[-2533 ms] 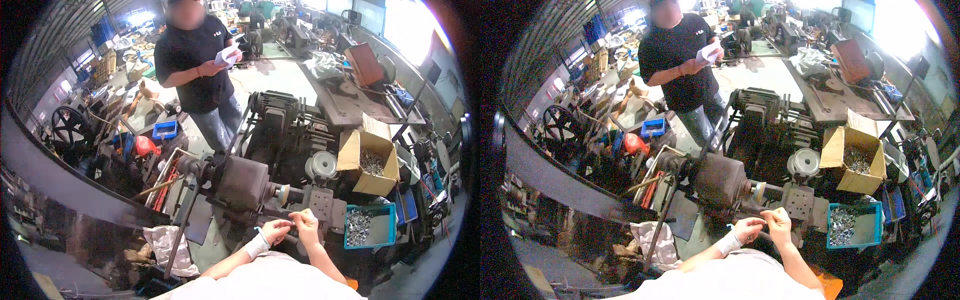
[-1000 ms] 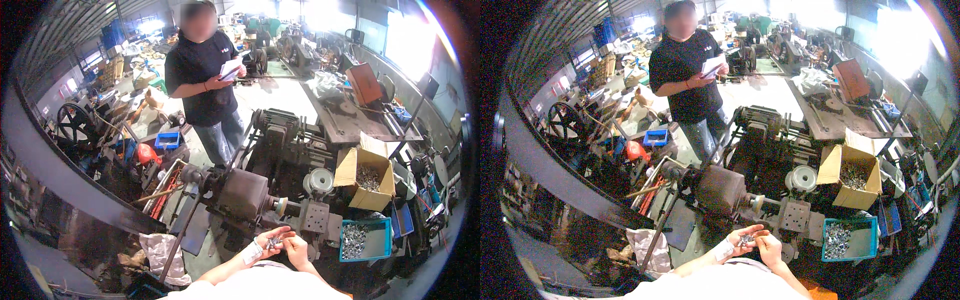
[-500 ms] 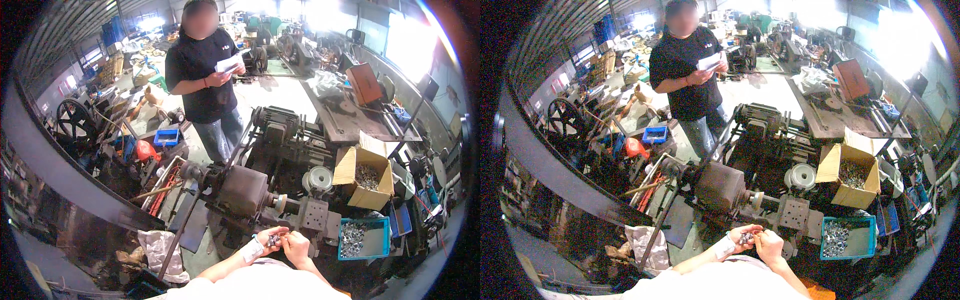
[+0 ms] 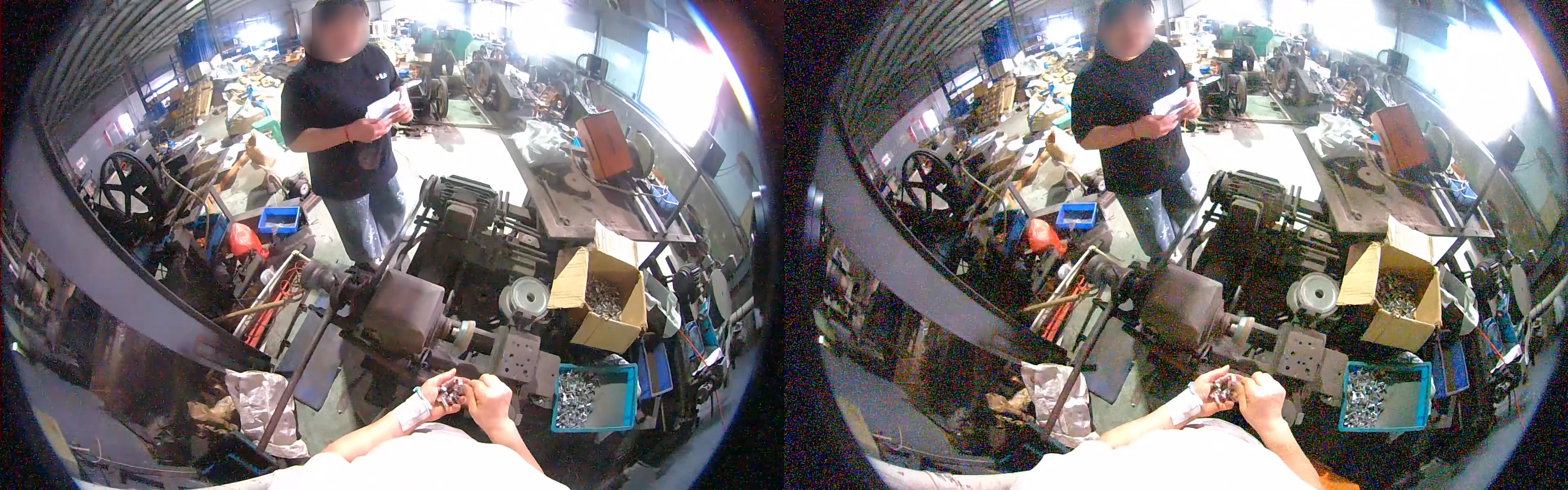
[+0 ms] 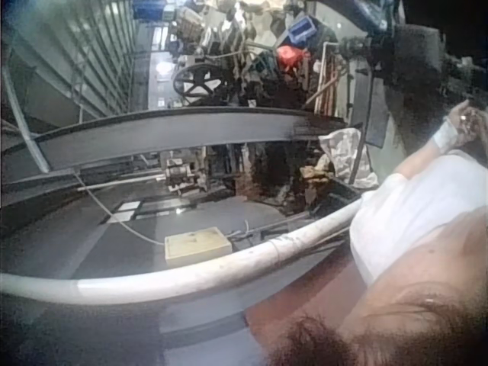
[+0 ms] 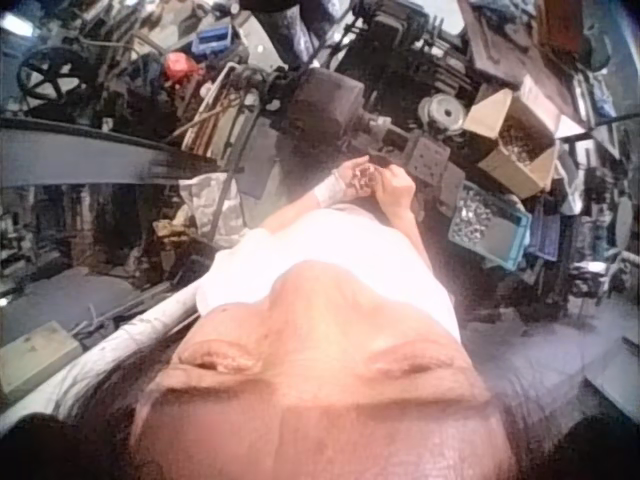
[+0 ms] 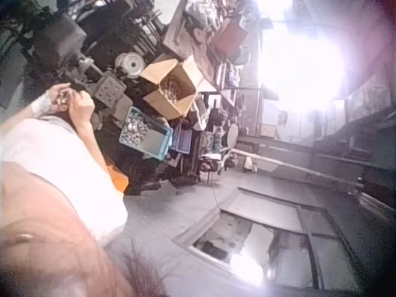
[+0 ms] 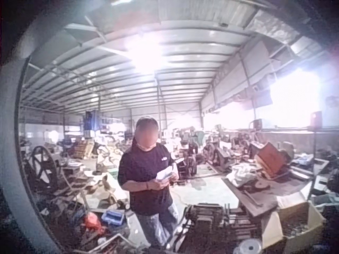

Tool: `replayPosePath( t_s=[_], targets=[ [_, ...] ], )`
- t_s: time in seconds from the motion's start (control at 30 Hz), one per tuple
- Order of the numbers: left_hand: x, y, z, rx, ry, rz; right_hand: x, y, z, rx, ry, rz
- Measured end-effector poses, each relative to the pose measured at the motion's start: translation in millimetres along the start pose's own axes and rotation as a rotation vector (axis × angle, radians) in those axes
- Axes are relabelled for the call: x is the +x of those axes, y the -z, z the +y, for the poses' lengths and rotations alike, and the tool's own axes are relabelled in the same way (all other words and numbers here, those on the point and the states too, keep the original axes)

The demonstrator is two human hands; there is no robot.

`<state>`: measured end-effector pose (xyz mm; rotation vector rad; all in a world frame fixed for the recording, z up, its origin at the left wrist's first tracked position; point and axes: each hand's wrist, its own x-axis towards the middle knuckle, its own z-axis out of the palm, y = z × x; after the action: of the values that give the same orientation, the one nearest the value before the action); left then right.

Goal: The person repeatedly picks small metal parts from a blue bin and presses them against a rotating grinding wheel to deburr or smooth edges. After each part, they place it back into the bin and continue the cycle. A coworker stands nearby holding a paper.

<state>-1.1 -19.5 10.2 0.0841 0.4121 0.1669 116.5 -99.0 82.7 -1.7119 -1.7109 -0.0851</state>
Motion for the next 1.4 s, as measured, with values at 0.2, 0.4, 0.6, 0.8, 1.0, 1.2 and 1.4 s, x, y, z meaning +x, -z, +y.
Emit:
replayPosePath(
  t_s=[0.2,0.4,0.6,0.8,1.0,1.2,1.4],
  targets=[
    [11.3,11.0,-5.9,0.029,0.014,0.131,5.5,-1.6,-3.4,0.038,0.102,-0.151],
    [8.9,25.2,-1.2,0.054,-0.012,0.043,9.6,-1.5,-7.0,0.185,0.131,-0.185],
    [10.5,21.3,2.5,0.172,-0.072,0.167,0.4,-19.3,17.1,0.483,-0.222,0.033],
    [7.5,12.9,4.4,0.505,-0.341,0.290,1.7,-22.5,39.9,1.146,-1.153,0.016],
    [8.4,-10.5,9.2,0.968,-0.498,0.352,-0.8,-43.2,42.5,0.998,-0.937,0.054],
    [12.7,-20.6,11.8,1.100,-0.594,0.403,3.0,-54.5,42.1,0.754,-0.642,0.067],
    [26.7,6.3,13.2,1.141,-0.684,0.381,1.5,-59.2,48.2,0.910,-0.894,0.035]
  ],
)
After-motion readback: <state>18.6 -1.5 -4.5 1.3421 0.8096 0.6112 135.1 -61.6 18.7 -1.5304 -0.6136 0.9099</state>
